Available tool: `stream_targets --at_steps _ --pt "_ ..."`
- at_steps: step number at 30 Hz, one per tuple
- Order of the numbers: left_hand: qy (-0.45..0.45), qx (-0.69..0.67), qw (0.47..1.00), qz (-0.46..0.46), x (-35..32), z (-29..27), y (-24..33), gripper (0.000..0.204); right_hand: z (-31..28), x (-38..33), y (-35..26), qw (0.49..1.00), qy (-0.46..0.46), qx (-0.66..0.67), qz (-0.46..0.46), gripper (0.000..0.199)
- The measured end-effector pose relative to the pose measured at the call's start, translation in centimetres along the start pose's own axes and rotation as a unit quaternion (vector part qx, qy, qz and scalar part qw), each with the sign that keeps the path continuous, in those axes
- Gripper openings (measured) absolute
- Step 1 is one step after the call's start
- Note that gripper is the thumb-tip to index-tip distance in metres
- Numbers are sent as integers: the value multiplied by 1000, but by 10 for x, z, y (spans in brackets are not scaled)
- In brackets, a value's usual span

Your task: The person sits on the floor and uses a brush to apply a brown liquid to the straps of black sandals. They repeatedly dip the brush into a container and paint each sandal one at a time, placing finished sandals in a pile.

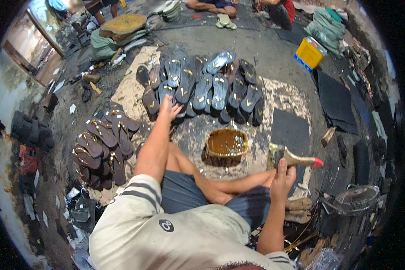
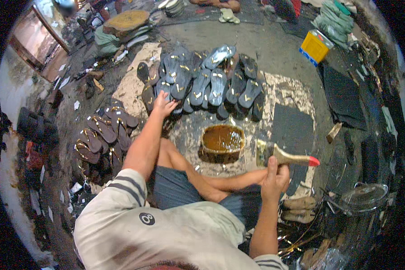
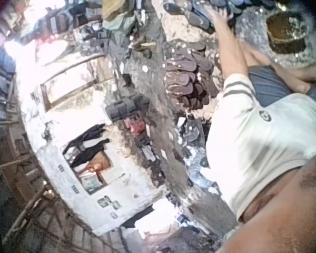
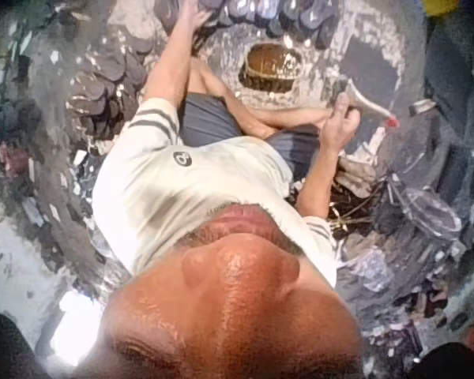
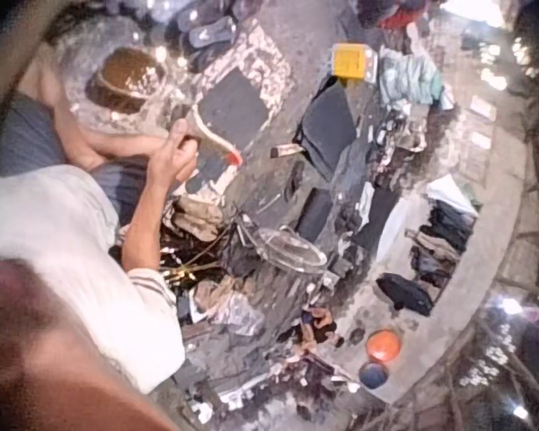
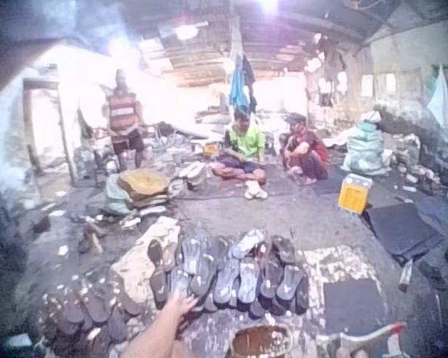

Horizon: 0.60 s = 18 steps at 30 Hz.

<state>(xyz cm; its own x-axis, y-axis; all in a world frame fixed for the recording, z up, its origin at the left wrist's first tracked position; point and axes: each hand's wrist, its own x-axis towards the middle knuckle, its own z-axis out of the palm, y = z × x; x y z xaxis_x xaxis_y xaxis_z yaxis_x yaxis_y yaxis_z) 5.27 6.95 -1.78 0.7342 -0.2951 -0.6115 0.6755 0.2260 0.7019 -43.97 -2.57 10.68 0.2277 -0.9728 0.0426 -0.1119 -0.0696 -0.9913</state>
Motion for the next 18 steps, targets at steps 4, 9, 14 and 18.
stream_targets --at_steps 4,9,14,18 --pt "-163 326 908 206 -32 -47 30 41 -16 6 -7 998 11 -6 56 31" --pt "131 542 650 516 -111 -221 -34 44 12 28 29 996 -25 90 12 33" --pt "192 562 768 240 -144 -300 -156 58 83 55 90 967 -245 -70 -14 28" --pt "110 383 889 226 -120 -305 -129 65 123 70 121 855 -300 -358 -225 24"
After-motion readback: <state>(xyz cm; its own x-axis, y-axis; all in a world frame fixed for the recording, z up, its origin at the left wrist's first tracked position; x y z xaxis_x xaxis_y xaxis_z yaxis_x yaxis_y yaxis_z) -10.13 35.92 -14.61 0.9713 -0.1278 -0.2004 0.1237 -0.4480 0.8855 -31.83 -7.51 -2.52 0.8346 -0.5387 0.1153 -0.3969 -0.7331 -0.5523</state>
